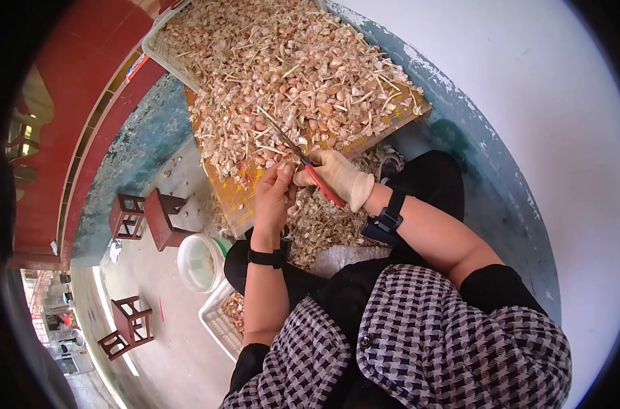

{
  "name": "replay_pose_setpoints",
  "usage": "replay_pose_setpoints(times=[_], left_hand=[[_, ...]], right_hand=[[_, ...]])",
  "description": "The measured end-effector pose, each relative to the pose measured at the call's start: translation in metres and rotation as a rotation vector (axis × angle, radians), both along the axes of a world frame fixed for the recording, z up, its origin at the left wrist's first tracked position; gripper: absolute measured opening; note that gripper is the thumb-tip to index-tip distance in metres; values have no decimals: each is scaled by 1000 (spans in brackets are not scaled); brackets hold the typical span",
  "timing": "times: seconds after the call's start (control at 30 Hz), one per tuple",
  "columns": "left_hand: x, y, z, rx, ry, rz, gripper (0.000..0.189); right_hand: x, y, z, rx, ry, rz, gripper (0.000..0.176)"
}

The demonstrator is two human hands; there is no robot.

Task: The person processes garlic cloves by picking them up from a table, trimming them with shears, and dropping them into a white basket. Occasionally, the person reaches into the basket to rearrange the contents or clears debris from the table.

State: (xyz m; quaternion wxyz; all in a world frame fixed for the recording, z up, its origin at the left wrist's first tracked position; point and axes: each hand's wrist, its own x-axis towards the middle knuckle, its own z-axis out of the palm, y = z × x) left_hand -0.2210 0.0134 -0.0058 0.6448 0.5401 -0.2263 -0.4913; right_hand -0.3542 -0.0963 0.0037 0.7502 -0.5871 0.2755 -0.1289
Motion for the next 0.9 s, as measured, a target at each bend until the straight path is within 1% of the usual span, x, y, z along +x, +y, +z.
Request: replay_pose_setpoints(times=[0.03,0.07,0.1,0.17,0.23,0.27,0.37,0.47,0.57,0.67,0.77,0.87,0.9], left_hand=[[1,5,2,14,-3,-5,15],[2,10,3,29,-5,-8,14],[3,16,4,44,-6,-8,14],[5,28,6,50,-25,-55,13],[3,33,12,25,-47,-105,12],[-1,36,18,60,-74,-114,10],[-6,42,10,100,-134,-145,10],[-13,45,18,85,-167,-156,7],[-18,48,32,111,-135,-158,8],[-22,52,35,123,-165,-170,8],[-26,54,40,127,-248,-181,19],[-31,56,40,98,-215,-180,23],[-31,57,37,89,-204,-190,23]], right_hand=[[-4,-2,5,-123,39,50,34],[-10,-7,10,-238,108,113,41],[-18,-12,17,-626,248,177,47],[-36,-14,36,-1090,357,245,50],[-49,-17,47,-1279,382,330,50],[-54,-18,52,-1376,396,370,50],[-63,-17,63,-1409,494,437,52],[-67,-12,67,-1414,504,450,53],[-71,-5,78,-1412,517,491,51],[-75,-1,85,-1447,530,497,46],[-75,1,85,-1455,588,523,39],[-79,-1,83,-1411,640,591,36],[-81,-2,78,-1371,611,587,36]])
